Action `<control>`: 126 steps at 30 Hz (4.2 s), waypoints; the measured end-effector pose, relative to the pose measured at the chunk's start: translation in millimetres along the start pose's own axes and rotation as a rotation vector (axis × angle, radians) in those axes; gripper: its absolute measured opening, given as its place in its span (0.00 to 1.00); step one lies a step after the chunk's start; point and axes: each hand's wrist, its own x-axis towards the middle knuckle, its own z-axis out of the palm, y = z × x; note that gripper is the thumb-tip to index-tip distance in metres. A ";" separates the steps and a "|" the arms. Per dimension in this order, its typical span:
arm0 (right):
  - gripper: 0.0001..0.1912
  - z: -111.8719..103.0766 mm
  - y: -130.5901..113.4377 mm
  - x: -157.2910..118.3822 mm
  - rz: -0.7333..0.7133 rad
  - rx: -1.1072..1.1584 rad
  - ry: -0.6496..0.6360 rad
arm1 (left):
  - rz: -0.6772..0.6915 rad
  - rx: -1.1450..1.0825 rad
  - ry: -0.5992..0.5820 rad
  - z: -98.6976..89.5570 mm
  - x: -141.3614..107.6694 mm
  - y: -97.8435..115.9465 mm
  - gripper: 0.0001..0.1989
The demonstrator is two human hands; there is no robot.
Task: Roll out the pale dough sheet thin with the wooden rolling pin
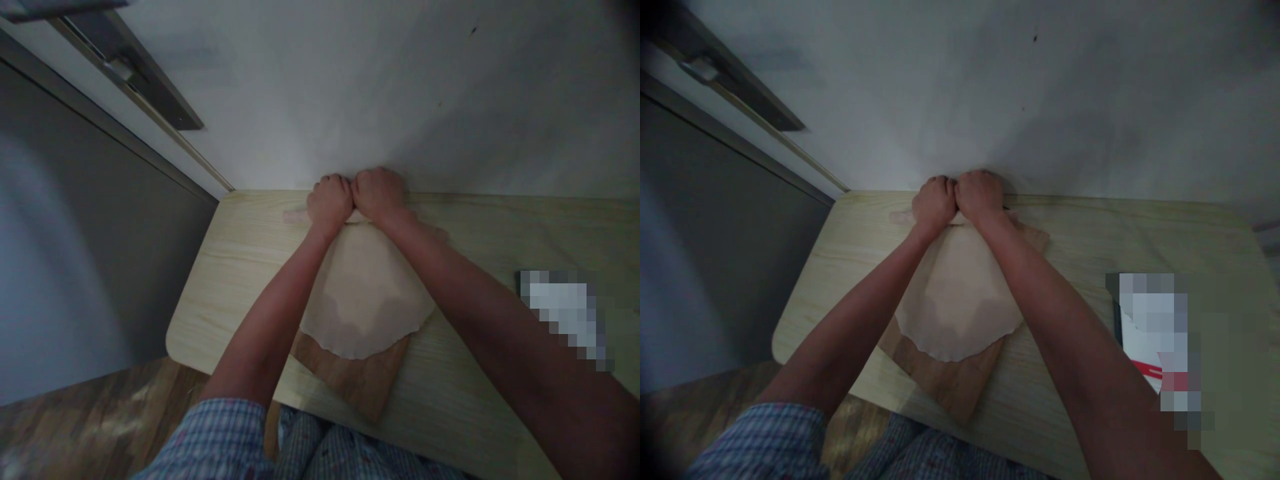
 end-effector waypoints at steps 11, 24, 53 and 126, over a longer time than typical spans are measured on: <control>0.19 3.5 0.9 -3.2 0.006 0.026 -0.007 | 0.005 0.031 0.001 1.5 -3.9 0.4 0.23; 0.21 9.3 -21.0 -85.5 0.065 0.040 0.162 | 0.051 0.092 0.214 -3.0 -83.5 -11.7 0.23; 0.23 11.5 -27.2 -159.9 -0.117 0.051 0.216 | 0.176 0.127 0.186 -9.5 -131.9 -30.7 0.25; 0.23 12.0 -14.2 -71.4 -0.076 0.042 0.181 | 0.095 0.081 0.186 0.3 -59.0 -14.5 0.22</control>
